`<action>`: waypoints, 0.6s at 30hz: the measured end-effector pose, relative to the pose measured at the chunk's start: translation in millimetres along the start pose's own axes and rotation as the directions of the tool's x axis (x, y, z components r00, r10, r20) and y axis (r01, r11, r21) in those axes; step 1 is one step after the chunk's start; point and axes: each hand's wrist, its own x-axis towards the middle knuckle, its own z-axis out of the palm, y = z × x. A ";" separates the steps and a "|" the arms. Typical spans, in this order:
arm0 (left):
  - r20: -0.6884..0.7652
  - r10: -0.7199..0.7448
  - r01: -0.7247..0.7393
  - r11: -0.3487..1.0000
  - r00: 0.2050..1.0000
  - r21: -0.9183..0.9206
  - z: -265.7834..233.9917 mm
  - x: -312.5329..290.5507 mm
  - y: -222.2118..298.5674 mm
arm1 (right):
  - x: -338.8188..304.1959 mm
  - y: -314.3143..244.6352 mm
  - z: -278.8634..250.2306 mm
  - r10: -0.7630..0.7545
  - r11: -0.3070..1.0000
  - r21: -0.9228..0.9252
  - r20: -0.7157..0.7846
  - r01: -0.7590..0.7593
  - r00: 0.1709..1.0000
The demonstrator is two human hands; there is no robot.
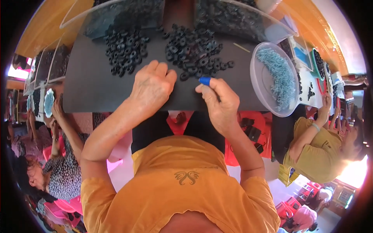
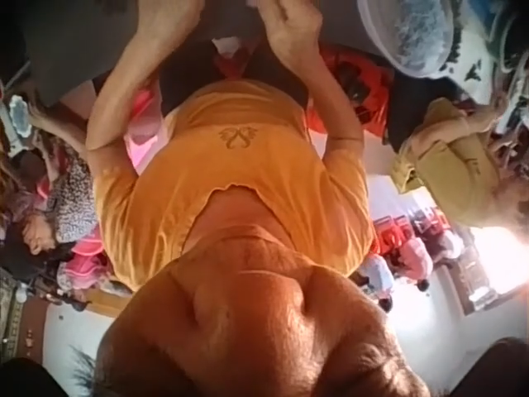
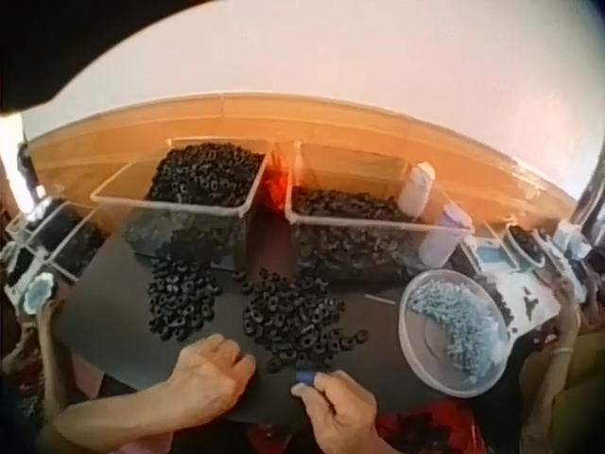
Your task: Manually assembling small plastic parts by inserting blue pins into black rings.
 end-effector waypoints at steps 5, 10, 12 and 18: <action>-0.058 0.159 -0.145 0.971 0.986 0.192 8.6 -7.6 12.5 | 2.3 0.8 -8.9 0.044 0.998 -0.042 0.006 -0.044 0.999; -0.011 0.219 -0.214 0.964 0.976 0.157 10.2 -7.9 13.3 | 7.8 -4.1 -11.6 -0.005 1.000 -0.008 -0.025 0.005 1.000; -0.052 0.264 -0.252 0.953 0.963 0.166 15.2 -9.3 11.1 | 9.0 -4.7 -13.8 0.000 1.000 -0.013 -0.002 0.000 1.000; 0.036 0.294 -0.295 0.937 0.955 0.185 5.3 -6.4 14.5 | 9.0 -4.3 -20.2 -0.052 0.999 0.006 -0.074 0.053 0.996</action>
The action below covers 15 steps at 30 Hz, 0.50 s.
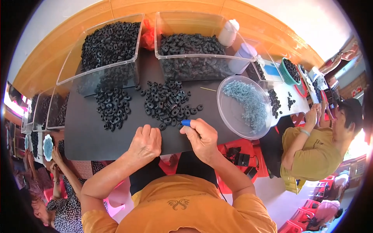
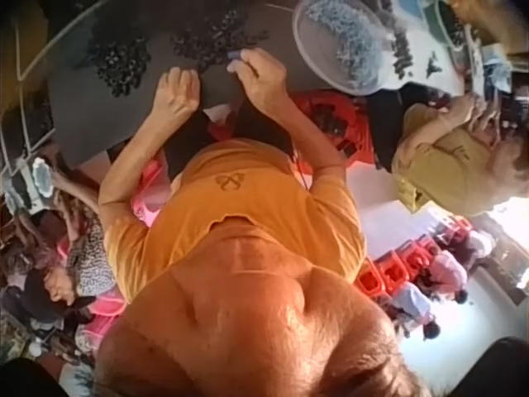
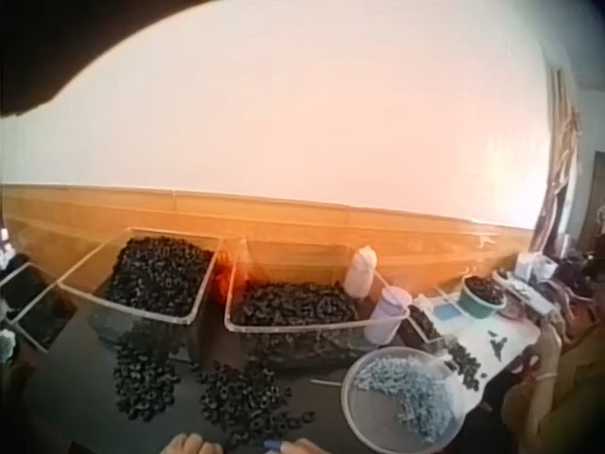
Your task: Manually assembling small plastic parts by inserting blue pins into black rings.
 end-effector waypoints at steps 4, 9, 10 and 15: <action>0.013 -0.007 0.009 0.991 1.000 -0.135 -4.2 2.6 -9.7 | -9.4 -3.1 -18.9 0.046 0.998 -0.049 -0.003 -0.046 0.999; -0.094 -0.096 0.050 0.912 0.991 -0.406 -21.1 67.3 -53.3 | -26.2 7.8 -38.7 0.144 0.977 -0.152 -0.039 -0.148 0.989; -0.187 -0.071 -0.004 0.928 0.980 -0.372 -21.0 91.6 -66.6 | -28.7 8.8 -40.7 0.160 0.975 -0.151 -0.052 -0.166 0.986; -0.335 -0.227 0.116 0.940 0.914 -0.321 -23.5 192.9 -111.5 | -25.4 10.4 -38.8 0.161 0.984 -0.072 -0.044 -0.164 0.986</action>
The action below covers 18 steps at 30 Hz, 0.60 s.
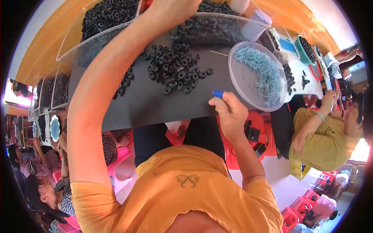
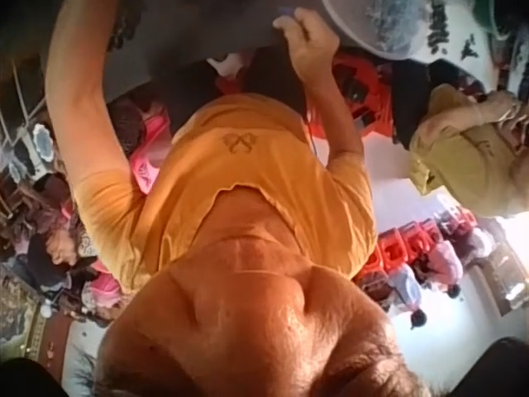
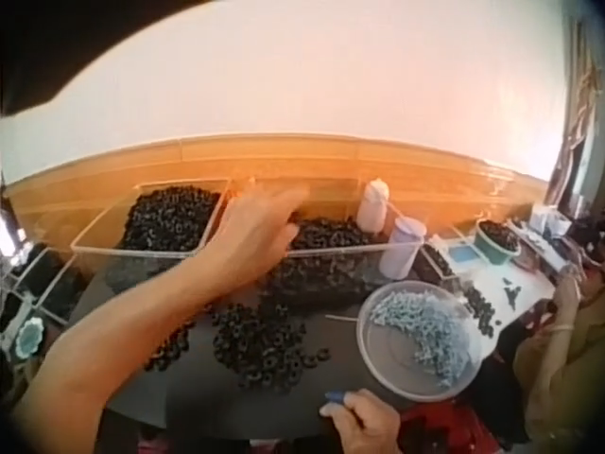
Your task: Manually assembling small plastic parts by inserting blue pins into black rings.
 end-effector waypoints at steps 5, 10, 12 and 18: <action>0.012 0.064 -0.065 0.993 0.998 0.104 3.0 -21.7 17.5 | 0.4 4.3 0.8 0.007 0.999 0.032 -0.047 -0.006 0.999; 0.049 0.009 -0.004 0.995 0.999 -0.099 -8.3 -125.1 51.1 | -1.0 13.4 -1.2 -0.091 0.994 -0.067 -0.063 0.087 0.994; 0.123 -0.116 0.123 0.991 0.986 -0.057 -13.6 -158.0 58.6 | 2.5 15.1 -1.8 -0.201 0.971 -0.146 -0.078 0.189 0.976; 0.286 -0.365 0.363 0.930 0.886 0.062 -10.0 -192.8 75.1 | 6.4 7.7 -18.3 -0.348 0.900 -0.301 -0.058 0.316 0.936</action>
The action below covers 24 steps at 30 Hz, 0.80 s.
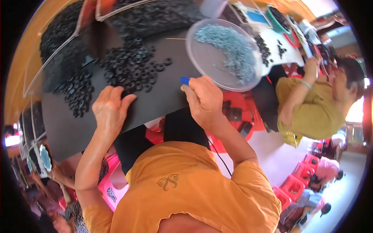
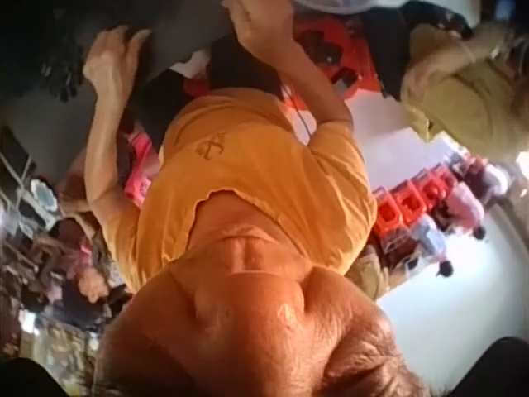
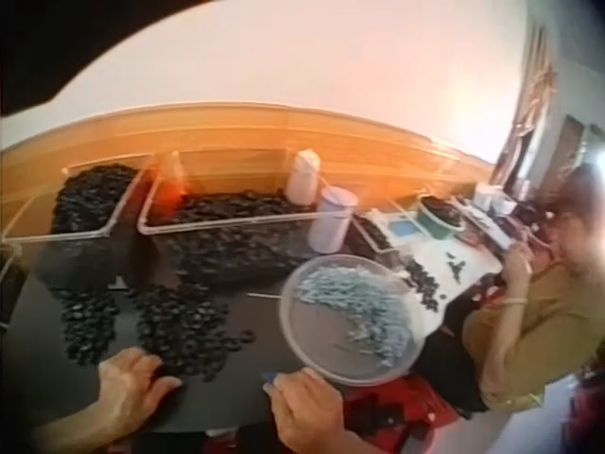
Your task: Manually assembling small plastic parts by inserting blue pins into black rings.
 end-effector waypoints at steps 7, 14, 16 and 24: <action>0.021 -0.087 0.090 0.985 0.996 -0.144 7.2 -1.0 -3.5 | 21.4 31.7 -86.3 0.030 0.796 -0.606 0.068 0.017 0.997; 0.057 -0.167 0.177 0.919 0.984 -0.352 -5.9 -13.2 7.6 | 27.8 78.8 -109.9 0.428 0.456 -0.887 0.151 -0.068 0.891; 0.068 -0.173 0.186 0.907 0.983 -0.377 -7.3 -17.2 10.3 | 32.9 78.9 -103.8 0.434 0.497 -0.862 0.149 -0.099 0.888; 0.025 -0.171 0.163 0.869 0.985 -0.467 -3.7 -22.8 17.3 | 55.2 59.6 -91.3 0.566 0.794 -0.309 0.063 -0.524 0.822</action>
